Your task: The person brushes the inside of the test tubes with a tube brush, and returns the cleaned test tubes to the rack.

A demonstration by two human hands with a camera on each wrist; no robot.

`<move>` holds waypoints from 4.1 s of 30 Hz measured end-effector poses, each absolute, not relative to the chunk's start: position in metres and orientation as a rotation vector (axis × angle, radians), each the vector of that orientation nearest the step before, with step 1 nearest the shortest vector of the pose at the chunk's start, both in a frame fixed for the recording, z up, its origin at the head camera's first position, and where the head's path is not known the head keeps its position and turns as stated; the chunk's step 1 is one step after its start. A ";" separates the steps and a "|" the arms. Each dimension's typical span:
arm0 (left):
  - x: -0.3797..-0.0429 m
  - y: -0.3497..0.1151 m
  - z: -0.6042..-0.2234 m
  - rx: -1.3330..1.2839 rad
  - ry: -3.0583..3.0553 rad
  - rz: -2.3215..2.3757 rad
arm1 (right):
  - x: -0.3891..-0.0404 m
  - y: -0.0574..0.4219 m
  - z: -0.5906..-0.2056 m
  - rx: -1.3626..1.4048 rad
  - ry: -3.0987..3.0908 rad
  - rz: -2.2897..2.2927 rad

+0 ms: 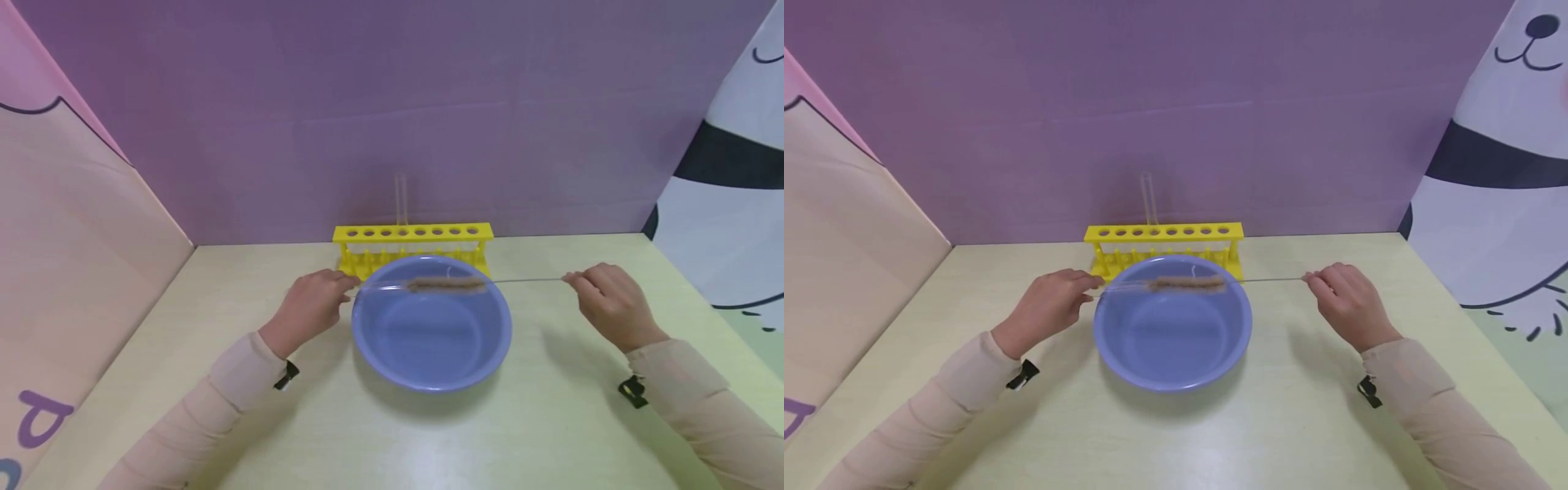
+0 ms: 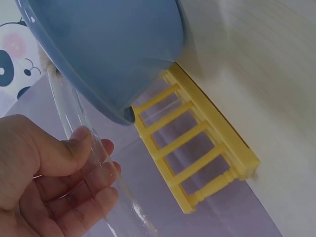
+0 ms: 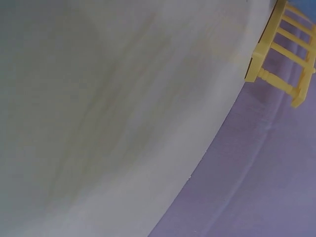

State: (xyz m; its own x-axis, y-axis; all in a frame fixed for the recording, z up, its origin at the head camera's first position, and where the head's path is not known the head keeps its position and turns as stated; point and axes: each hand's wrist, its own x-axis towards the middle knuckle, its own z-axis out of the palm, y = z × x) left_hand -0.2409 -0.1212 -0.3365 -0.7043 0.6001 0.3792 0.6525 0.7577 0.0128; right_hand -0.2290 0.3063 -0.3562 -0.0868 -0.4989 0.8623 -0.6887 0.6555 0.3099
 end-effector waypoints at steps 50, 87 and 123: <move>-0.242 -0.122 -0.338 -0.918 -2.663 -0.170 | -0.225 0.304 -0.353 0.956 -1.841 0.208; -0.239 -0.125 -0.337 -0.938 -2.589 -0.134 | -0.220 0.310 -0.320 1.068 -2.308 0.430; -0.239 -0.122 -0.338 -0.972 -2.549 -0.199 | -0.221 0.302 -0.296 0.516 -3.046 1.143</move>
